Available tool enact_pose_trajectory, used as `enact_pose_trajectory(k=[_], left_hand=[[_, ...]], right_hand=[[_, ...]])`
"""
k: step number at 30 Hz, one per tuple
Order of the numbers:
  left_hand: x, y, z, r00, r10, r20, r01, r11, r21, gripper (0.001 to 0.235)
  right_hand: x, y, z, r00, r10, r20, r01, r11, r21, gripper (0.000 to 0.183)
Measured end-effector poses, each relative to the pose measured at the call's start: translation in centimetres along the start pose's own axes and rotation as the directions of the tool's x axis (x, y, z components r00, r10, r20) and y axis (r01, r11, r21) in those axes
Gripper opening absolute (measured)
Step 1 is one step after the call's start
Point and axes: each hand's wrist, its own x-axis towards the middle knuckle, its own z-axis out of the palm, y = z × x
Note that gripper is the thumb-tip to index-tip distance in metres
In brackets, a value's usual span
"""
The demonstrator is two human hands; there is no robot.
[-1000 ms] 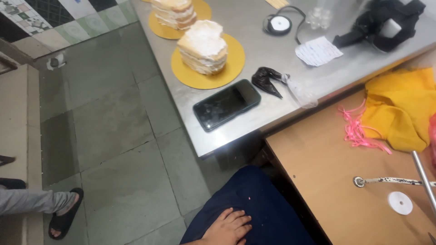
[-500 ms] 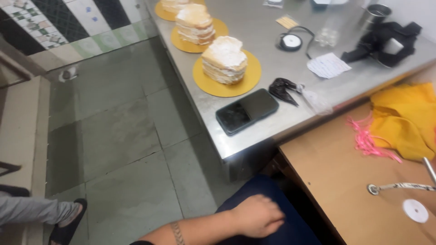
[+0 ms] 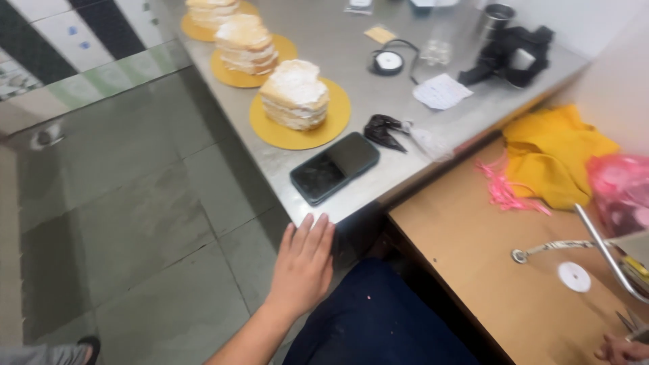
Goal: The recorder is shown tying decorative red ribbons into small bows.
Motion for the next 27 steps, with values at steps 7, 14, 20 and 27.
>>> enact_pose_trajectory(k=[7,14,20,27], left_hand=[[-1.9,-1.8,1.3,0.974,0.082,-0.209,-0.085,0.996,-0.006,0.063],[-0.7,-1.5,1.8,1.0,0.009,0.005,-0.009,0.998,-0.061,0.067],[-1.2,-1.0,4.2,0.999,0.03,-0.038,-0.028,0.998,0.05,0.068],[-1.3,-1.0,4.5,0.986,-0.048,-0.16,0.046,0.999,-0.017,0.07]], right_hand=[[-1.8,2.2,-8.1,0.989,0.043,-0.142,-0.055,0.995,-0.081,0.059],[-0.9,-4.0,9.5,0.799,-0.254,-0.546,0.24,0.966,-0.098,0.074],[-3.0,-8.7,12.3,0.758,-0.285,-0.587,0.252,0.958,-0.139,0.069],[-7.9,-8.0,-1.7,0.858,-0.191,-0.477,0.24,0.97,0.044,0.054]])
